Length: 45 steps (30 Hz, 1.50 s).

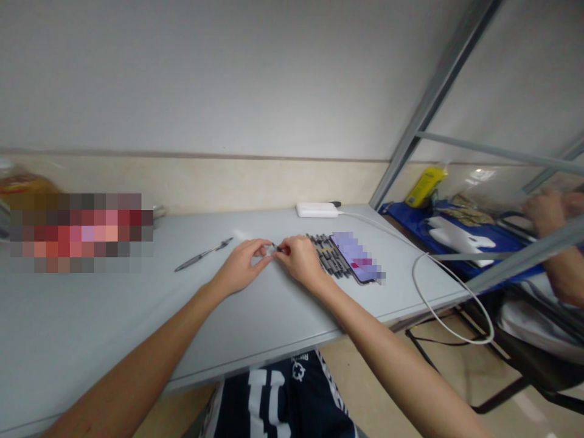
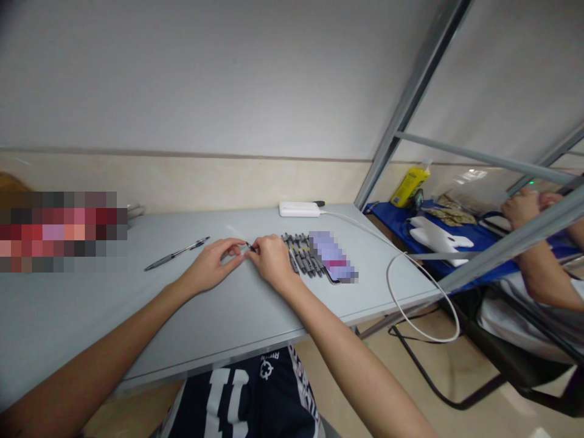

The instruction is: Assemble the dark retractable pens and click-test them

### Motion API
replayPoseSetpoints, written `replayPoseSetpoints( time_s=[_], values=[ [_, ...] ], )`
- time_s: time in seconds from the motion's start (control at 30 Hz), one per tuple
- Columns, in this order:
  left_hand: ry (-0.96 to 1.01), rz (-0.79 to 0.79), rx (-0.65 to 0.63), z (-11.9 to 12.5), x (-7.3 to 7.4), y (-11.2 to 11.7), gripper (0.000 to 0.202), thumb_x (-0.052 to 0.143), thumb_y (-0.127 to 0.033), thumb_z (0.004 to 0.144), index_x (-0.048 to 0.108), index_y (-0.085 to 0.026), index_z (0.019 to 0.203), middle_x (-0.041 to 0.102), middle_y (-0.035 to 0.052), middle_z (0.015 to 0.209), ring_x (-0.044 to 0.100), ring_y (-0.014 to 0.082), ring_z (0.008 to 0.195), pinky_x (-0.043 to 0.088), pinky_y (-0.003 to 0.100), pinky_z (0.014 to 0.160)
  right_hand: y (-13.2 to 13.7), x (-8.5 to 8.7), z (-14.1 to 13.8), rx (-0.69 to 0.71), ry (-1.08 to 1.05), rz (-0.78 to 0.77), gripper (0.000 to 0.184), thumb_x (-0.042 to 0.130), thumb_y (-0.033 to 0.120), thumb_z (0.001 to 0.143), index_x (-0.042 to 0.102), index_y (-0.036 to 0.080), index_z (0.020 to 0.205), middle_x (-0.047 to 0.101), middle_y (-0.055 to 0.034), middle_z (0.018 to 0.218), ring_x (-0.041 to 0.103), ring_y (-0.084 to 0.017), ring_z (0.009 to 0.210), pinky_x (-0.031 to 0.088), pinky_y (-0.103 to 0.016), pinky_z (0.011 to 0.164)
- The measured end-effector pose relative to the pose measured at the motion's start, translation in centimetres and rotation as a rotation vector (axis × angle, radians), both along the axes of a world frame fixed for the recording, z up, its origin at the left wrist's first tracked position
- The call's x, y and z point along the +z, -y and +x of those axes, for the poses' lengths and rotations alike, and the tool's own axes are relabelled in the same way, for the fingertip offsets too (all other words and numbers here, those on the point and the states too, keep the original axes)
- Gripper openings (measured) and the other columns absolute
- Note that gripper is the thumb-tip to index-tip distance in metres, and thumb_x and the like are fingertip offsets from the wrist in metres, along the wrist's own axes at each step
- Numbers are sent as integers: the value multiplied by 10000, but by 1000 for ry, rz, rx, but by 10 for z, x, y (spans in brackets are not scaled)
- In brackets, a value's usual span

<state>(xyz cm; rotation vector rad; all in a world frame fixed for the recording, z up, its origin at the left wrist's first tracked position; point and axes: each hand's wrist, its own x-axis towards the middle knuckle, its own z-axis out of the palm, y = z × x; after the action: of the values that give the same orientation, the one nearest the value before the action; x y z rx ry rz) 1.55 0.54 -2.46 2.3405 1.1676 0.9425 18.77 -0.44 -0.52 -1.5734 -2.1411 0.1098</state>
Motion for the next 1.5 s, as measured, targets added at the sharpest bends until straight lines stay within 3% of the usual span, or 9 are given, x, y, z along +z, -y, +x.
replayPoseSetpoints(
  time_s=[0.1,0.33,0.5,0.67,1.0,1.13,1.23,1.33,1.5],
  values=[
    [162,-131,-87,4,1,3,326,518,-321,852,535,-176,1144,643,70,1006,596,177,894,464,339,853,4,5,-2,69,-69,43,150,653,282,796,708,145,821,676,-67,740,564,-172,735,372,-253,675],
    [462,-393,-205,6,2,3,233,575,-327,818,561,-148,968,650,71,921,621,181,883,483,330,827,7,9,8,262,-244,79,186,736,318,718,685,138,724,630,-14,617,521,-121,603,357,-228,604],
    [504,-387,-163,4,6,3,194,614,-306,790,570,-151,898,634,42,839,610,157,815,478,297,782,15,16,13,337,-287,89,124,727,241,727,698,142,794,665,-25,662,545,-130,643,393,-231,627],
    [510,-371,-146,3,7,2,188,622,-311,784,577,-151,871,616,29,806,595,146,780,472,281,751,19,20,17,342,-375,-20,96,656,205,783,708,130,812,706,-64,764,598,-124,655,435,-216,617],
    [466,-342,-123,5,6,4,173,616,-308,777,586,-155,852,626,30,793,604,154,763,490,290,740,20,17,13,262,-430,-111,127,598,170,794,708,135,742,669,-20,610,572,-97,550,414,-193,558],
    [336,-287,-94,6,6,6,185,571,-312,805,599,-155,900,650,44,826,626,167,777,504,306,752,19,16,10,189,-291,-89,129,582,145,773,701,137,726,673,-28,619,573,-104,550,402,-203,572],
    [219,-164,-49,6,7,7,238,563,-309,810,608,-165,994,669,68,981,638,179,845,504,325,804,15,12,9,126,-193,-13,130,569,140,766,687,133,712,672,-44,654,577,-126,597,400,-227,615],
    [155,22,53,3,8,4,282,545,-279,814,591,-180,1074,647,72,1096,612,195,963,494,342,856,10,8,10,30,-114,58,124,565,141,759,666,129,687,656,-69,726,573,-152,673,405,-251,668],
    [-84,249,286,-12,11,-3,235,480,-205,814,598,-175,1016,634,88,1066,538,247,1053,431,419,931,0,0,14,-40,-11,104,129,546,144,772,660,133,712,624,-88,848,549,-188,830,404,-278,785]
  ],
)
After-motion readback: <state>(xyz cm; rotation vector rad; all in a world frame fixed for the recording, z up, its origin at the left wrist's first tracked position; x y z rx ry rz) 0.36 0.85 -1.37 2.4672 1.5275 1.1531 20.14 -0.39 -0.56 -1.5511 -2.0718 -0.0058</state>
